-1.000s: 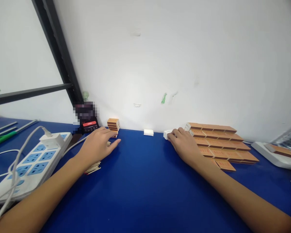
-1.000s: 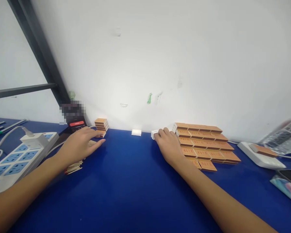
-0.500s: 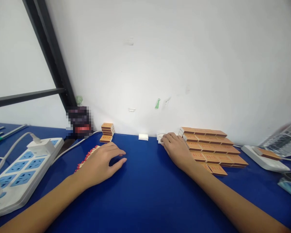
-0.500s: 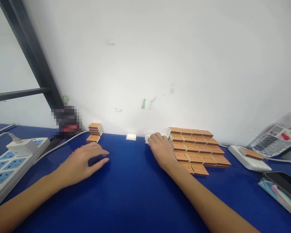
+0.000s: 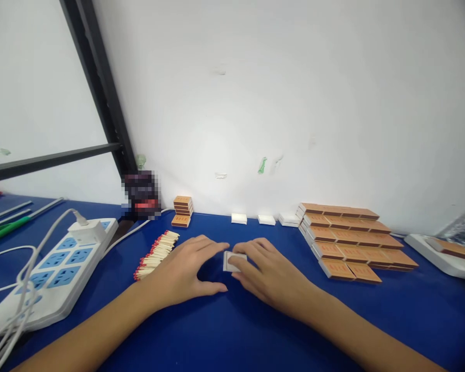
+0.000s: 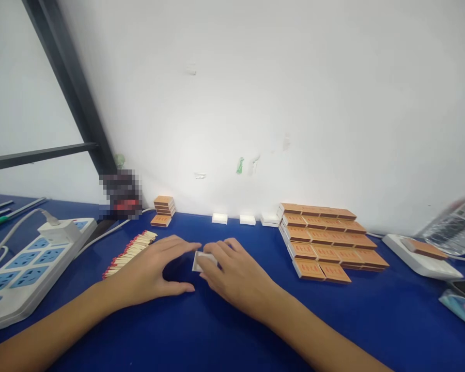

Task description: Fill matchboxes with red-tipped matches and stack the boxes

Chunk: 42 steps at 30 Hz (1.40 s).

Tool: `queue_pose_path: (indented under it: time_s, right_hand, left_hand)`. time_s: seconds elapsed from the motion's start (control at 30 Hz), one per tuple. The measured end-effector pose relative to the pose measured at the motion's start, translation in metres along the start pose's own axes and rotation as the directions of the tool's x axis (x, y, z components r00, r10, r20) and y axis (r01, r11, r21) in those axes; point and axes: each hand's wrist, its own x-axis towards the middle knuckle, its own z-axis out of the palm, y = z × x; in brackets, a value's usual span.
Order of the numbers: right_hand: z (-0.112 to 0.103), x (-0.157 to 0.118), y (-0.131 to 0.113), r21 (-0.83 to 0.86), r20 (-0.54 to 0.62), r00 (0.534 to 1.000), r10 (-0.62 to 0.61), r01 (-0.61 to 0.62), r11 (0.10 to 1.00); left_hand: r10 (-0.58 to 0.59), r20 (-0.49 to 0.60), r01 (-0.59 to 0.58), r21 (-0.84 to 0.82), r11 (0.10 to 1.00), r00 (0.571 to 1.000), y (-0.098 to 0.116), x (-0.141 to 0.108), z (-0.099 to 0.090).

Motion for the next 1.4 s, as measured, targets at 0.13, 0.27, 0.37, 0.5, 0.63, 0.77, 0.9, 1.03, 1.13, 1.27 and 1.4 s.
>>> queue_pose_path:
  time_s: [0.13, 0.27, 0.37, 0.5, 0.63, 0.77, 0.9, 1.03, 1.13, 1.27, 1.4]
  right_hand:
    - [0.005, -0.002, -0.008, 0.043, -0.07, 0.997, -0.037, 0.04, 0.998]
    - [0.0, -0.006, -0.003, 0.182, -0.124, 0.991, 0.042, -0.019, 0.983]
    - [-0.012, 0.007, -0.001, 0.363, -0.157, 0.935, 0.317, -0.244, 0.899]
    - [-0.012, 0.06, 0.0, 0.543, 0.148, 0.83, 0.539, -0.523, 0.657]
    - [0.018, 0.129, -0.002, 0.403, 0.37, 0.793, 0.485, -0.607, 0.685]
    - [0.048, 0.177, -0.005, 0.311, 0.436, 0.767, 0.471, -0.619, 0.721]
    - [0.062, 0.194, -0.007, 0.246, 0.483, 0.766, 0.424, -0.583, 0.774]
    - [0.07, 0.197, -0.011, 0.18, 0.514, 0.758, 0.401, -0.553, 0.814]
    - [0.07, 0.201, -0.012, 0.143, 0.557, 0.732, 0.392, -0.55, 0.823]
    - [0.061, 0.205, -0.01, 0.139, 0.65, 0.678, 0.344, -0.55, 0.824]
    - [0.055, 0.201, -0.004, 0.157, 0.706, 0.637, 0.308, -0.566, 0.809]
  left_hand:
    - [0.012, 0.055, -0.007, -0.086, 0.996, 0.998, 0.003, 0.002, 0.001]
    - [-0.041, 0.04, 0.045, -0.092, 0.995, 0.998, 0.01, 0.002, 0.001]
    - [-0.031, 0.079, 0.042, -0.145, 0.988, 0.996, 0.027, 0.0, 0.007]
    - [0.077, 0.171, -0.037, -0.225, 0.974, 0.982, 0.051, -0.006, 0.016]
    - [0.059, 0.223, -0.007, -0.227, 0.974, 0.973, 0.052, -0.007, 0.014]
    - [0.022, 0.259, 0.03, -0.194, 0.98, 0.966, 0.043, -0.004, 0.008]
    - [0.05, 0.278, 0.013, -0.218, 0.976, 0.959, 0.039, -0.002, 0.009]
    - [0.1, 0.247, -0.037, -0.245, 0.969, 0.964, 0.039, -0.003, 0.011]
    - [0.102, 0.243, -0.041, -0.246, 0.968, 0.965, 0.037, -0.003, 0.012]
    - [0.097, 0.236, -0.042, -0.225, 0.973, 0.967, 0.035, -0.002, 0.011]
    - [0.079, 0.236, -0.038, -0.174, 0.984, 0.969, 0.035, -0.002, 0.012]
